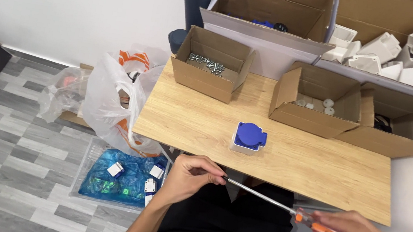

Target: Assembling small electrical components by joining plastic parts and tightening screws with a screwdriver.

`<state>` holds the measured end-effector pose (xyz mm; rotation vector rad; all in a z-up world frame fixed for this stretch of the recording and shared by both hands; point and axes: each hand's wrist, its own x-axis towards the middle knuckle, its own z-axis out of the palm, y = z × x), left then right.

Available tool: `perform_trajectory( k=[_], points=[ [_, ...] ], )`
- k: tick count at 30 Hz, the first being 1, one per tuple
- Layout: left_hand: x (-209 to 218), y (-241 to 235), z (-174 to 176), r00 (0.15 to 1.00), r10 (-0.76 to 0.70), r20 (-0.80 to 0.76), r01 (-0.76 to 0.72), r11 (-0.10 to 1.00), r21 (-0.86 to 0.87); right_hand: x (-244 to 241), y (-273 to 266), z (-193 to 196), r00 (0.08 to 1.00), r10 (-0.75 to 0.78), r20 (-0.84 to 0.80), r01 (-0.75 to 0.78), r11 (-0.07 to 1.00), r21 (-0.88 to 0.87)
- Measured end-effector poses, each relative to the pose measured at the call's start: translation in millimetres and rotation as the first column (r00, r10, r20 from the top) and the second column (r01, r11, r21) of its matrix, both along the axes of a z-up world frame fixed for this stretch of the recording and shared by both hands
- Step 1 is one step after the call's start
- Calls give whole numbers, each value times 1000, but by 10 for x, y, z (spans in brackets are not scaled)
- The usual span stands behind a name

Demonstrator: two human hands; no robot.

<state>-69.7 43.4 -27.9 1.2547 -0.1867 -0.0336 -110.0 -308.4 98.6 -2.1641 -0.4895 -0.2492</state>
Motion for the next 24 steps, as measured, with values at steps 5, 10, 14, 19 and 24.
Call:
perform_trajectory(
  k=[5,10,14,19,24],
  points=[
    [-33,-87,254,974,71,214,-99,987,125,-25,-25,-114,982,-180,-64,189,960,207],
    [1,-406,465,921,73,382,-113,990,83,270,-146,-175,960,-223,166,116,863,491],
    [192,-520,569,796,56,602,-177,974,143,552,-141,23,945,-131,300,-49,849,526],
    [621,-400,522,528,-12,849,-470,828,304,762,129,445,911,-130,391,-72,884,461],
    [858,-399,299,683,-99,724,-519,632,576,961,569,863,836,39,548,-187,958,217]
  ],
)
